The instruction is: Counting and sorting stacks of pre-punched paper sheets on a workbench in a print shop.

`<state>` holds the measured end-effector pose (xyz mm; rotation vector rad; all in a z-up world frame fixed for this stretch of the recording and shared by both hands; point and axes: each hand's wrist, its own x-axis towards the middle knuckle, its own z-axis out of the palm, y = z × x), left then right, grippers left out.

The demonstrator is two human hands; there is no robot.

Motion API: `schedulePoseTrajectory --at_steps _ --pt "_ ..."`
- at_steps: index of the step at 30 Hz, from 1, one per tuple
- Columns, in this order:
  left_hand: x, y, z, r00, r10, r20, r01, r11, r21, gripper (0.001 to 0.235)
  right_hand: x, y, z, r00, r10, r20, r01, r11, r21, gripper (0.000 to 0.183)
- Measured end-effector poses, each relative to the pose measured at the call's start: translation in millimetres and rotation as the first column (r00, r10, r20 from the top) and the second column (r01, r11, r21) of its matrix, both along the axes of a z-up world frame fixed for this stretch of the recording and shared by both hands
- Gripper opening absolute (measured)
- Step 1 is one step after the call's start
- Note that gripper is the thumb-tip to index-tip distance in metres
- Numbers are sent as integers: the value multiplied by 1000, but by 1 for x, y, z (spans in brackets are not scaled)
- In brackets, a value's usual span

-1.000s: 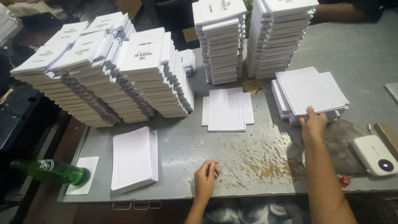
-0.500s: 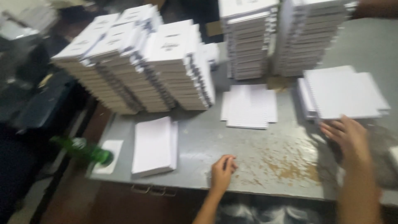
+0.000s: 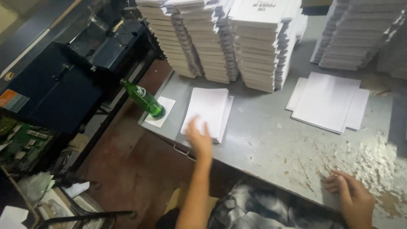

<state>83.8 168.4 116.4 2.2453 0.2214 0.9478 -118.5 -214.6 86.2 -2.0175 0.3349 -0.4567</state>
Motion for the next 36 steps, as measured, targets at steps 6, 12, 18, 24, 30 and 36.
schedulePoseTrajectory --at_steps 6,12,18,24,30,36 --pt "29 62 19 612 100 -784 -97 994 51 88 -2 8 12 997 -47 -56 46 999 -23 22" --pt "45 72 -4 662 224 -715 -200 972 119 87 0 1 3 1000 -14 16 13 999 51 20" --pt "20 51 49 757 111 -644 -141 990 4 40 -2 4 16 1000 -10 8 9 999 47 22" --pt "18 78 -1 789 -458 -410 -56 610 -790 75 -2 0 6 1000 -5 19 4 998 60 22" --pt "-103 -16 -24 702 -576 -419 -307 286 -908 59 -20 -3 -46 916 342 -209 -54 624 780 47" --pt "-203 -111 -64 536 -807 -248 -393 21 -919 43 -34 90 -104 941 286 -182 95 293 952 42"
